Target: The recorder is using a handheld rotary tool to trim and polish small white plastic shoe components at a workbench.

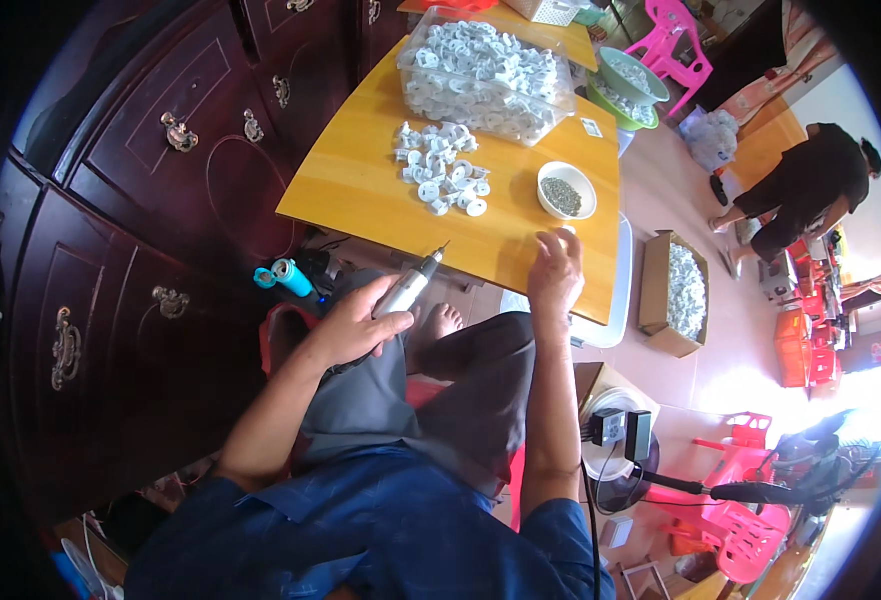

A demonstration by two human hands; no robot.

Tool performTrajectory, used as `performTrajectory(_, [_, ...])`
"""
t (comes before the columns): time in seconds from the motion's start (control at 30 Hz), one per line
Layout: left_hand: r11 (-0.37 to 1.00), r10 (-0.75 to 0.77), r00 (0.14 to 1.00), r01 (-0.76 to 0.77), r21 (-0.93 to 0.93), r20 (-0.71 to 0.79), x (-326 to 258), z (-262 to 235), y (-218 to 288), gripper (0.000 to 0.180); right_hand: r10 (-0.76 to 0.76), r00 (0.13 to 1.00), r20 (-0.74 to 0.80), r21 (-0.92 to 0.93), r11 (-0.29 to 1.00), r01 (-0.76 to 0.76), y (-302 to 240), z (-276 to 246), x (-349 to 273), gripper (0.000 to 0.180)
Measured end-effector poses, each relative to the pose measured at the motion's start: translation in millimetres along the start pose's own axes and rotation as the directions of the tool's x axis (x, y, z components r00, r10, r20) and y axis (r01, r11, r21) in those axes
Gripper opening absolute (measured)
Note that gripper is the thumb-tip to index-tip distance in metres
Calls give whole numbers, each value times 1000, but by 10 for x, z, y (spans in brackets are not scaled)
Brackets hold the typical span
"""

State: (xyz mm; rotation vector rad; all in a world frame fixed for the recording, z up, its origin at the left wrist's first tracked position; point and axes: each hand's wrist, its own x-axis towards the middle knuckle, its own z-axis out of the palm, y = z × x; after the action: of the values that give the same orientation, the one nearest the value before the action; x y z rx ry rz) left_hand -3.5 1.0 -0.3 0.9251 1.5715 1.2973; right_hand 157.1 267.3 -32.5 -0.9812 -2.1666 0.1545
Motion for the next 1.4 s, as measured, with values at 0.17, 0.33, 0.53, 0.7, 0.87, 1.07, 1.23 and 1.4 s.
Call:
performTrajectory(0.17, [999, 0, 1000, 0, -32, 14, -18, 16, 50, 54, 107, 993, -52, 233, 968, -92, 334, -113, 265, 27])
performTrajectory(0.33, [990, 133, 991, -133, 51, -1, 21, -11, -53, 57, 57, 995, -81, 163, 986, -43, 385, -139, 787, 16])
performTrajectory(0.53, [1000, -19, 1000, 19, 5, 6, 0, 4, 41, 58, 177, 926, 334, -259, 962, -91, 340, 233, 1416, 19])
performTrajectory(0.7, [999, -29, 999, 30, 15, -37, -14, -21, 40, 54, 211, 791, 574, -322, 947, -19, 376, 419, 1497, 19])
performTrajectory(0.87, [1000, -28, 999, 29, 13, -44, -24, -35, 45, 54, 240, 745, 623, -291, 955, -65, 358, 394, 1501, 21])
performTrajectory(1.07, [1000, -5, 1000, 5, 4, -28, -14, -2, 56, 54, 187, 846, 499, -207, 974, -93, 353, 311, 1444, 17])
performTrajectory(1.23, [1000, -15, 1000, 16, 18, -20, -8, -3, 30, 57, 176, 891, 418, -93, 984, -151, 283, 289, 1389, 17])
performTrajectory(1.4, [1000, -5, 1000, 5, 13, -6, 2, 7, -4, 58, 163, 940, 300, 18, 984, -176, 275, 254, 1333, 19])
